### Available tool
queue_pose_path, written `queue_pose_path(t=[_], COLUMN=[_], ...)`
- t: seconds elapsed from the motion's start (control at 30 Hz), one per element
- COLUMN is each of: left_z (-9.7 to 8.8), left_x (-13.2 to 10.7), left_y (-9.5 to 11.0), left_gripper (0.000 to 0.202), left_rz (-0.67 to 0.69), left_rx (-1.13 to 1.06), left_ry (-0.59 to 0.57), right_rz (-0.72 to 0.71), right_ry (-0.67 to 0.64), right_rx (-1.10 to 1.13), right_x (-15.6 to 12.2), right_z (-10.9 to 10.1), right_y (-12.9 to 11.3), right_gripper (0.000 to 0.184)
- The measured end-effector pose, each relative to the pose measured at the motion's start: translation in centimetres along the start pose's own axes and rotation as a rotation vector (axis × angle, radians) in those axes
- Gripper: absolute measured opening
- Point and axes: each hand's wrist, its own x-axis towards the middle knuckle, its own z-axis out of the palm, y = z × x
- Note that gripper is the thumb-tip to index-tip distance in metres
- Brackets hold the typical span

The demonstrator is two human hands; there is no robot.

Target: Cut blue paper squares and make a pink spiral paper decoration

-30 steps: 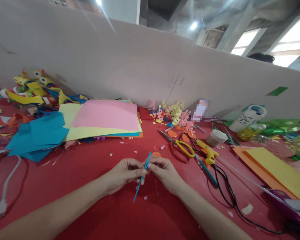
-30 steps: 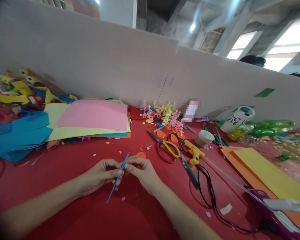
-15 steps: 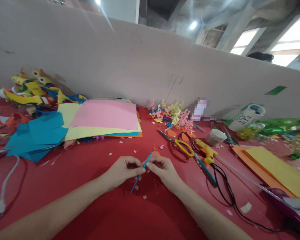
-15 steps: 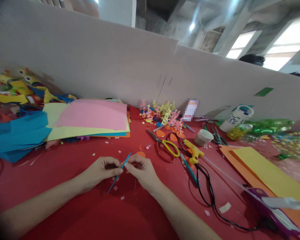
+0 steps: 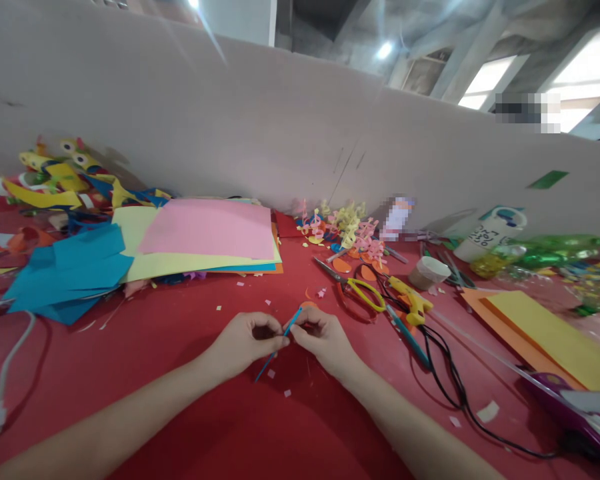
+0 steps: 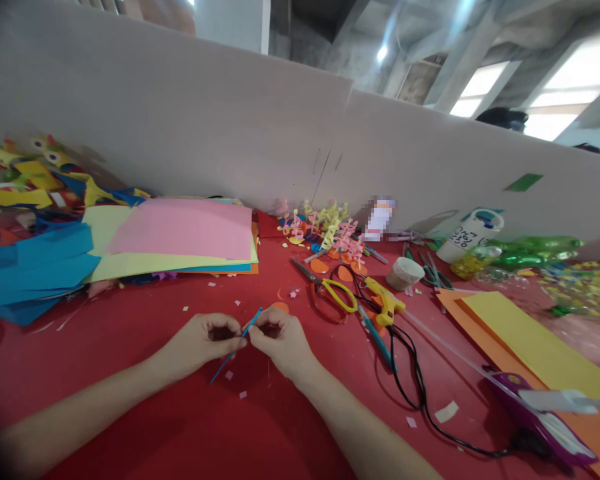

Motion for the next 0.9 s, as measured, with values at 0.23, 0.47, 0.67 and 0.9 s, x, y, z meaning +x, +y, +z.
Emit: queue_pose_path(t=[0.23, 0.47, 0.67, 0.9], left_z=[0.4, 0.6, 0.7, 0.0], left_x=[-0.2, -0.5, -0.6, -0.6], left_y=[0.5, 1.0, 0.9, 1.2], left_gripper=[0.017, 0.021, 0.021, 0.021], left_rz=[-0.004, 0.018, -0.064, -0.309], left_rx=[0.051, 0.021, -0.165, -0.519], left_ry=[0.066, 0.066, 0.033, -0.121], right_rz=[-0.083, -0.077, -0.04, 0.092], right_ry=[0.031, -0.009, -0.005, -0.083], right_rx=[-0.049, -0.008, -0.01, 0.167], right_x=[0.1, 0.0, 0.0, -0.2], right_z=[0.0, 0.0, -0.1, 0.1], right_y=[-0.2, -0.4, -0.6, -0.7], right_gripper=[0.012, 0.019, 0.025, 0.025])
